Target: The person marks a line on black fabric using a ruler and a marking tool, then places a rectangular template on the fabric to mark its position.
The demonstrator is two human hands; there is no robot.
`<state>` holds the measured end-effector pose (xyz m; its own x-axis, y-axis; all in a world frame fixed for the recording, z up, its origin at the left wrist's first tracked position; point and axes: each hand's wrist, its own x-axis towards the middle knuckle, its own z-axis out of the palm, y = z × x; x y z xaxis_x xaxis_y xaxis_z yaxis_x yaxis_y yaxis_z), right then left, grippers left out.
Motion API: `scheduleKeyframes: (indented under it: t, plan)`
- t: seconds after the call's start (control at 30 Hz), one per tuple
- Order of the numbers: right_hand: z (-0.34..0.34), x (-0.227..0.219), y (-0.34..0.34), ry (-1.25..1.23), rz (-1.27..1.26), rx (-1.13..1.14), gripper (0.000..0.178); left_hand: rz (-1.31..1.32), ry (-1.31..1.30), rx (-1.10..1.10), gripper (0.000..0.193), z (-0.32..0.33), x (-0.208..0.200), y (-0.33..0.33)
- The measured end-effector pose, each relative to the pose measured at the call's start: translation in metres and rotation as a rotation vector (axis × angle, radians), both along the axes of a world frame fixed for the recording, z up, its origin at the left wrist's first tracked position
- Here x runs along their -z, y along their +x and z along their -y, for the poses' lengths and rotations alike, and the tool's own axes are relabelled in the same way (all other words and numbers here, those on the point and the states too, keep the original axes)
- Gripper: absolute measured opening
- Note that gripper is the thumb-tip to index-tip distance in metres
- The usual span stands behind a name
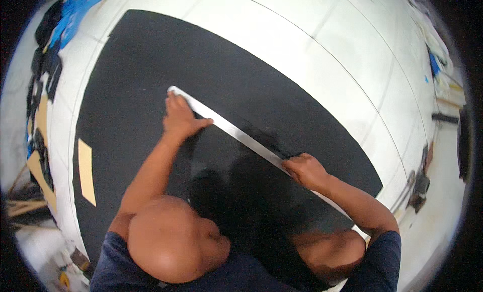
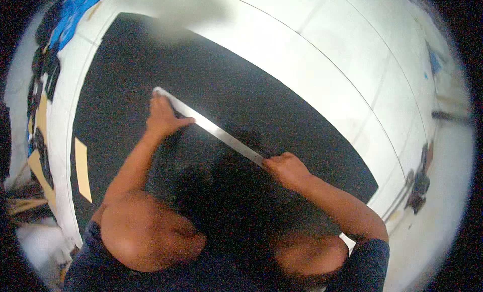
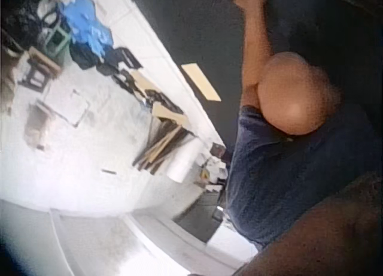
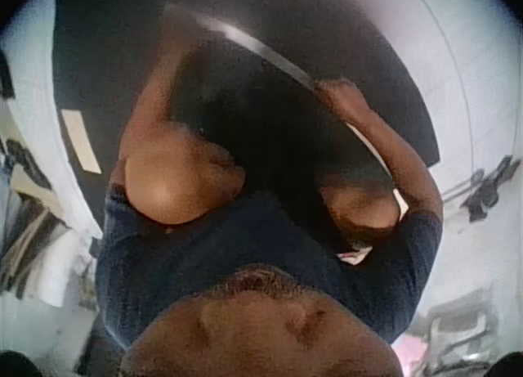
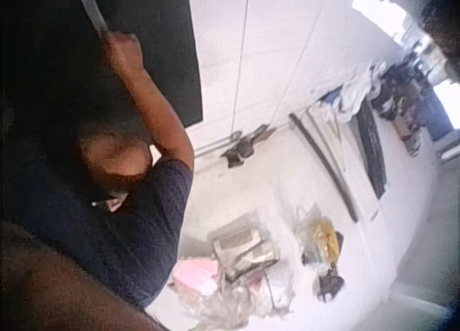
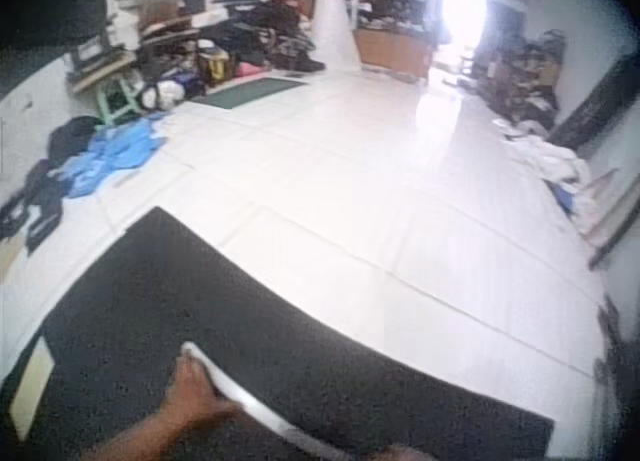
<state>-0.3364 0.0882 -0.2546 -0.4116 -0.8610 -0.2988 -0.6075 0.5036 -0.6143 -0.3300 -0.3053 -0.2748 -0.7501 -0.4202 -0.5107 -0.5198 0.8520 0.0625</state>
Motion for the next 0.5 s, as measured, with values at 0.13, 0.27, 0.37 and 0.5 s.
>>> scheduleKeyframes:
  t: [0.13, 0.27, 0.37, 0.5]
  plan:
    - [0.079, 0.014, -0.041, -0.051, 0.022, -0.183, 0.023, -0.027, 0.046, -0.068, 0.127, 0.002, -0.019, 0.006]
    - [0.187, 0.033, -0.069, -0.146, 0.086, -0.095, 0.022, -0.026, 0.080, -0.071, 0.127, 0.007, -0.017, 0.007]
    - [0.256, 0.042, -0.087, -0.288, -0.052, -0.103, 0.015, -0.002, 0.085, -0.079, 0.126, 0.006, -0.017, 0.007]
    - [0.322, 0.058, -0.108, -0.456, -0.017, 0.021, 0.019, -0.067, 0.090, -0.052, 0.125, 0.004, -0.011, 0.008]
